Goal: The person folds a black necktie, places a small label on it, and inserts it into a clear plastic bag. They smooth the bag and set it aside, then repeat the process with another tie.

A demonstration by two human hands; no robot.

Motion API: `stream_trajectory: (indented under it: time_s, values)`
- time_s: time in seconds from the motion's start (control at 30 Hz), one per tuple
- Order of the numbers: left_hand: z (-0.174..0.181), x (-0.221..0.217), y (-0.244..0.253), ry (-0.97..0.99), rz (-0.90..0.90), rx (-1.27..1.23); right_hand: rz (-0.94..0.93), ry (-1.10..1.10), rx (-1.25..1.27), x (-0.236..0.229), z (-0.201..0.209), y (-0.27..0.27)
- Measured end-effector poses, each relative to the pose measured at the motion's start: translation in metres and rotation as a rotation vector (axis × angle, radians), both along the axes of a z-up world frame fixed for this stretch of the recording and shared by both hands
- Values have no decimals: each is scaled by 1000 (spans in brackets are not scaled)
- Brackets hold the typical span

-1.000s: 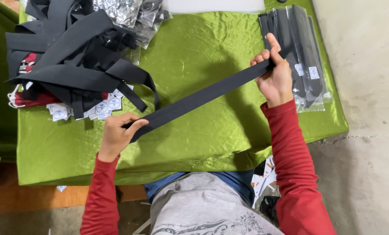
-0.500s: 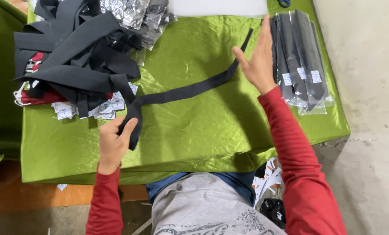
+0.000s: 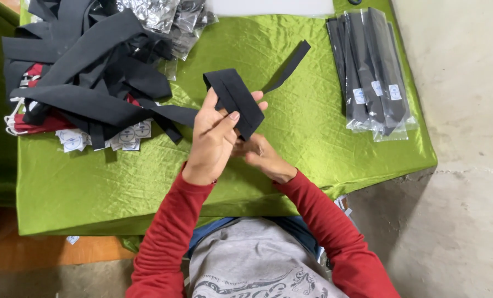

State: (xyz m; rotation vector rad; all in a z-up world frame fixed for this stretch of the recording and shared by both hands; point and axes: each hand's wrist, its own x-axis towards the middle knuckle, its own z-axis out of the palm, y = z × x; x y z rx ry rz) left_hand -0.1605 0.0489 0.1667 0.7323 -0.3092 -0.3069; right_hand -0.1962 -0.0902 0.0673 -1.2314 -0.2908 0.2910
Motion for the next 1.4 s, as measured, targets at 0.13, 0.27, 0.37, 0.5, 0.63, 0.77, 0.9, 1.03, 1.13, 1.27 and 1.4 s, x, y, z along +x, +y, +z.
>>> stream_trajectory:
  time_s: [0.13, 0.27, 0.37, 0.5, 0.63, 0.77, 0.9, 1.03, 1.13, 1.27, 1.4]
  values:
    - [0, -15, -27, 34, 62, -155, 155, 303, 379, -9, -18, 22]
    - [-8, -15, -38, 179, 219, -275, -22, 398, 690, -5, 7, 38]
    - [-24, -12, -36, 258, 358, -324, -177, 406, 815, 0, 36, 36]
    - [-33, -1, -13, 411, 455, -379, -471, 213, 779, 25, 64, 8]
    - [-43, 10, 42, 431, 558, -319, -529, 289, 891, 41, 58, -67]
    - [-61, 21, 111, 376, 633, -204, -680, 290, 815, 46, 51, -138]
    - [-79, 24, 174, 361, 703, -157, -883, 251, 715, 50, 60, -189]
    - [-81, 24, 203, 455, 780, -243, -1101, 284, 505, 59, 92, -189]
    - [-84, 23, 217, 467, 811, -244, -1257, 254, 221, 65, 91, -199]
    - [-89, 25, 240, 488, 905, -187, -1430, 301, 237, 74, 82, -221]
    - [-90, 26, 254, 542, 940, -198, -1407, 257, 91, 72, 73, -238]
